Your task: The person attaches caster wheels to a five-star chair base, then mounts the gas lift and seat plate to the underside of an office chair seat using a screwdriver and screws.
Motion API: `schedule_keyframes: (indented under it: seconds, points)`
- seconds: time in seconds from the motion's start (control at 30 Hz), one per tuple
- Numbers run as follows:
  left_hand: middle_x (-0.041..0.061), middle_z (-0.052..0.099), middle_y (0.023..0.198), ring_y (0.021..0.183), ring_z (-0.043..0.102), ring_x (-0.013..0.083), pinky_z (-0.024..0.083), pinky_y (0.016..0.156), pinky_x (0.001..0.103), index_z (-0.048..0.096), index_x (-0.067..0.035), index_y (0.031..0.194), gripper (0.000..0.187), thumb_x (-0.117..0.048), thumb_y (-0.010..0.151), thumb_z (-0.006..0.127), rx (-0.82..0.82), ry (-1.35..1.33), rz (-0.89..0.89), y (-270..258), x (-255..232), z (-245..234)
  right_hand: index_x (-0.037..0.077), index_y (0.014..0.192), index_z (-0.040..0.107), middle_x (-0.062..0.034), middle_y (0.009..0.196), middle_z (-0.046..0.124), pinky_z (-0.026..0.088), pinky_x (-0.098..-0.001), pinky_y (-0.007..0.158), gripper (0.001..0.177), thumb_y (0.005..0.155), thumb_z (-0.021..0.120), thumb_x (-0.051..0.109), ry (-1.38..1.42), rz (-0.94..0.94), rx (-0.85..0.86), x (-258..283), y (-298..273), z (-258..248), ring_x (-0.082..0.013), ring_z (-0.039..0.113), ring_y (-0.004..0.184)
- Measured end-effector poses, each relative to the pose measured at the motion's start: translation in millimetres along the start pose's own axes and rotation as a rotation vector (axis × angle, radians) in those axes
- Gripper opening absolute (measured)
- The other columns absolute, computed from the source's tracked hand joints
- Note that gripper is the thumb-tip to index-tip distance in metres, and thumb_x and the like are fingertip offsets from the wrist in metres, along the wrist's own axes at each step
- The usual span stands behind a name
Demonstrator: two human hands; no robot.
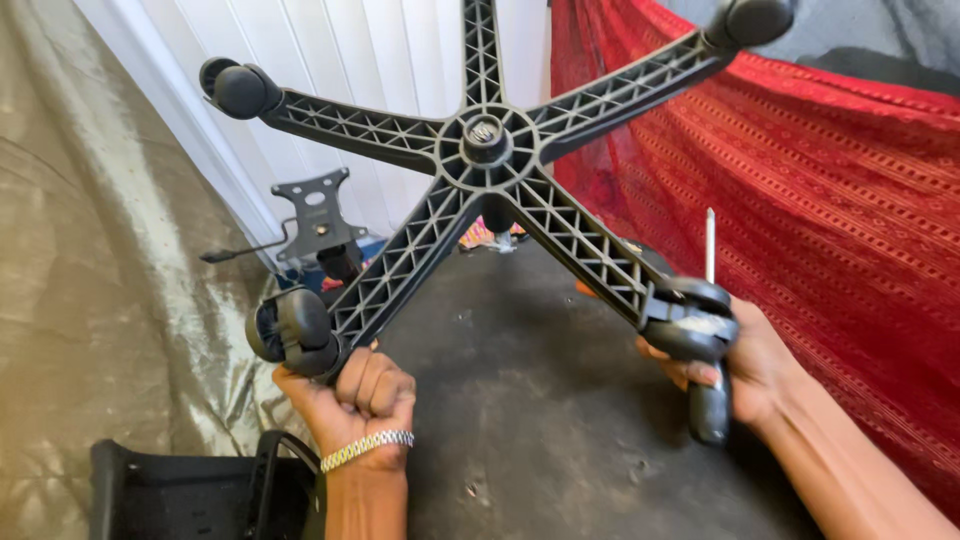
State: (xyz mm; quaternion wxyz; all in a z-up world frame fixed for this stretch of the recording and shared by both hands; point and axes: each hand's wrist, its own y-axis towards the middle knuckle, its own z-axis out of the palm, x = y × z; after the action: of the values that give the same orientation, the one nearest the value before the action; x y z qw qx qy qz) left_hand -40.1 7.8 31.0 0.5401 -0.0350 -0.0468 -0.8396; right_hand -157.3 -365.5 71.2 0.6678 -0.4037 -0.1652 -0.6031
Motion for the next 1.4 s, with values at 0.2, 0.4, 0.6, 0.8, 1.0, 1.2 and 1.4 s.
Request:
schedule_keyframes:
  seconds: [0.2,0.4,0.6,0.8,1.0,1.2,1.4]
  points:
    - [-0.009,0.021,0.047,0.039,0.016,0.0048,0.013,0.037,0.025,0.032,-0.021,0.059,0.059,-0.051,0.093,0.070,0.060,0.039,-0.071,-52.3,11.2,35.9,-0.007,0.131,0.057,-0.0242,0.072,0.059,0.043,-0.0177,0.027,0.046,0.097,0.044,0.021,0.197,0.062,0.037,-14.0,-57.2,-4.0,-0.0122,0.052,0.034]
    - [-0.007,0.021,0.046,0.038,0.016,0.0072,0.014,0.035,0.025,0.030,-0.018,0.056,0.071,-0.064,0.088,0.075,0.164,0.002,-0.073,-99.2,25.3,28.0,-0.006,0.137,0.043,-0.0292,0.084,0.060,0.050,-0.0264,0.038,0.047,0.107,0.051,0.030,0.137,0.011,0.127,-36.3,-94.8,-15.0,-0.0199,0.060,0.047]
    - [-0.008,0.021,0.048,0.040,0.015,0.0067,0.013,0.036,0.026,0.030,-0.020,0.057,0.067,-0.062,0.089,0.071,0.143,0.045,-0.094,-120.9,29.2,21.5,-0.001,0.112,0.059,-0.0294,0.068,0.060,0.042,-0.0246,0.025,0.042,0.086,0.052,0.031,0.022,0.045,-0.206,-32.7,-109.7,-15.2,-0.0225,0.055,0.033]
    - [-0.007,0.016,0.048,0.040,0.011,0.0077,0.009,0.036,0.027,0.026,-0.021,0.054,0.066,-0.064,0.085,0.066,-0.234,0.316,-0.091,-127.4,17.9,39.1,-0.011,0.107,0.055,-0.0262,0.068,0.056,0.041,-0.0243,0.028,0.045,0.096,0.054,0.033,0.136,0.033,0.161,-37.2,-104.1,-15.2,-0.0184,0.049,0.034]
    - [-0.008,0.018,0.045,0.037,0.014,0.0072,0.010,0.034,0.027,0.027,-0.023,0.050,0.047,-0.040,0.090,0.046,-0.260,0.550,-0.275,-113.9,2.3,65.3,-0.011,0.131,0.053,-0.0218,0.070,0.058,0.041,-0.0238,0.031,0.062,0.090,0.055,0.035,0.280,0.064,0.323,-43.8,-102.1,-6.0,-0.0146,0.046,0.035]
    - [-0.007,0.020,0.044,0.036,0.015,0.0081,0.011,0.035,0.028,0.035,-0.019,0.060,0.041,-0.035,0.097,0.041,-0.478,1.172,-0.454,-89.0,-33.5,112.5,-0.006,0.149,0.043,-0.0266,0.107,0.061,0.042,-0.0220,0.038,0.063,0.096,0.056,0.026,0.331,0.046,0.485,-47.7,-97.9,6.5,-0.0141,0.050,0.050]
    - [-0.003,0.030,0.047,0.036,0.022,0.0107,0.018,0.038,0.030,0.073,-0.005,0.081,0.052,-0.055,0.092,0.064,-0.630,1.813,-0.153,-31.5,-54.5,147.6,-0.010,0.138,0.048,-0.0267,0.145,0.055,0.042,-0.0200,0.035,0.051,0.095,0.054,0.018,0.289,-0.033,0.331,-45.3,-86.3,7.9,-0.0139,0.055,0.057]
